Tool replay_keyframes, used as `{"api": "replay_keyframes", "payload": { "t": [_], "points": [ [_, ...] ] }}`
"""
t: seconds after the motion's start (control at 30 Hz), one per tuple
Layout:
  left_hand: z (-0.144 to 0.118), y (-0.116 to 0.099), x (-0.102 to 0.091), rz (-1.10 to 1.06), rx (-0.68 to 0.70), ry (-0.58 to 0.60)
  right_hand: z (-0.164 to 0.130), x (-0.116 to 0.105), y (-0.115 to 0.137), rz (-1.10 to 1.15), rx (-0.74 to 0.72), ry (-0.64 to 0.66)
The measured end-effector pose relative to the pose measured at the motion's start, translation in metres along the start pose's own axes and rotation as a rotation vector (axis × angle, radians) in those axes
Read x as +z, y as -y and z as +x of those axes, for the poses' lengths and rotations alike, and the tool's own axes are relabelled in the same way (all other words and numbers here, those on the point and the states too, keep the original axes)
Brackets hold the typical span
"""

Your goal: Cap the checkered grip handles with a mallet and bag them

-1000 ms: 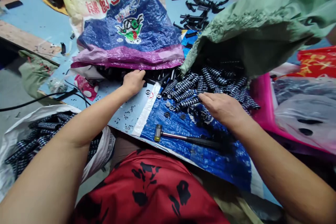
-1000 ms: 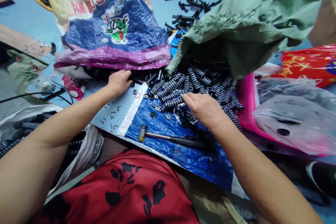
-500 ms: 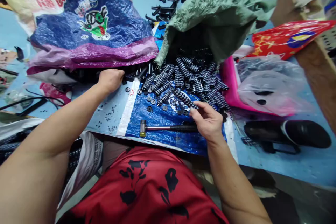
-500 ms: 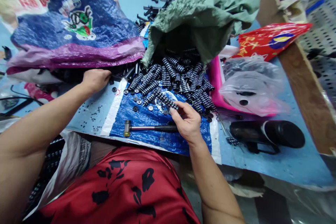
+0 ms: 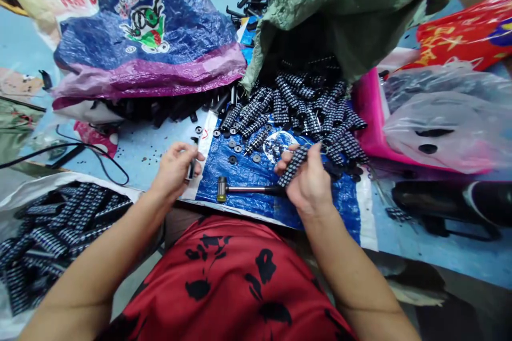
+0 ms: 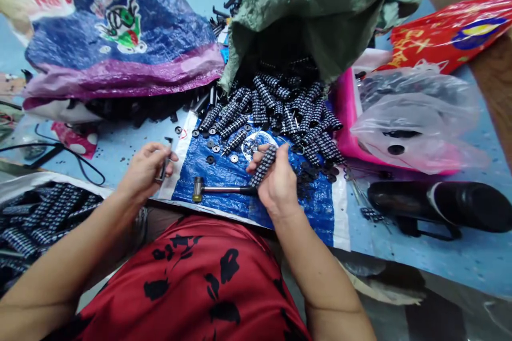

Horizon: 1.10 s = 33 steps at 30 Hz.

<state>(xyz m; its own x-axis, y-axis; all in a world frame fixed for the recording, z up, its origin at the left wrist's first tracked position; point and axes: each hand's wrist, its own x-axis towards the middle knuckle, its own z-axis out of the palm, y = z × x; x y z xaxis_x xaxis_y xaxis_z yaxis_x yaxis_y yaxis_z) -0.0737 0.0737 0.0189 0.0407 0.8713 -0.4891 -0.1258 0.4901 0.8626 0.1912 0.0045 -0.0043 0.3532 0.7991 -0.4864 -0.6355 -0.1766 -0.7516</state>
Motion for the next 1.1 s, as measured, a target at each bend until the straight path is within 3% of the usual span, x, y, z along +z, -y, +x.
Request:
{"api": "replay_keyframes", "payload": {
  "t": [0.07, 0.17, 0.33, 0.53, 0.63, 0.7, 0.83, 0.9, 0.97, 1.1],
  "points": [
    [-0.013, 0.015, 0.013, -0.074, -0.025, 0.061, -0.013, 0.011, -0.011, -0.019, 0.171, 0.084],
    [-0.025, 0.029, 0.032, -0.075, -0.022, 0.179, -0.027, 0.021, -0.024, -0.074, 0.257, 0.164],
    [-0.034, 0.040, 0.051, 0.115, 0.097, 0.367, -0.034, 0.023, -0.025, -0.065, 0.127, 0.223],
    [-0.036, 0.056, 0.071, 0.329, 0.408, 0.383, -0.035, 0.034, -0.037, 0.027, 0.018, 0.118],
    [-0.032, 0.057, 0.076, 0.361, 0.457, 0.404, -0.034, 0.034, -0.043, -0.096, -0.064, 0.184],
    [-0.031, 0.055, 0.071, 0.342, 0.409, 0.386, -0.031, 0.025, -0.043, -0.284, -0.239, 0.299],
    [-0.035, 0.046, 0.053, 0.297, 0.276, 0.360, -0.024, -0.001, -0.033, -0.900, -0.857, 0.567],
    [-0.037, 0.044, 0.047, 0.294, 0.254, 0.364, -0.021, -0.006, -0.030, -1.098, -1.094, 0.664],
    [-0.038, 0.044, 0.046, 0.253, 0.216, 0.356, -0.020, -0.005, -0.029, -1.155, -1.233, 0.681],
    [-0.039, 0.050, 0.051, 0.164, 0.166, 0.268, -0.025, 0.003, -0.032, -1.167, -1.362, 0.600]
  ]
}}
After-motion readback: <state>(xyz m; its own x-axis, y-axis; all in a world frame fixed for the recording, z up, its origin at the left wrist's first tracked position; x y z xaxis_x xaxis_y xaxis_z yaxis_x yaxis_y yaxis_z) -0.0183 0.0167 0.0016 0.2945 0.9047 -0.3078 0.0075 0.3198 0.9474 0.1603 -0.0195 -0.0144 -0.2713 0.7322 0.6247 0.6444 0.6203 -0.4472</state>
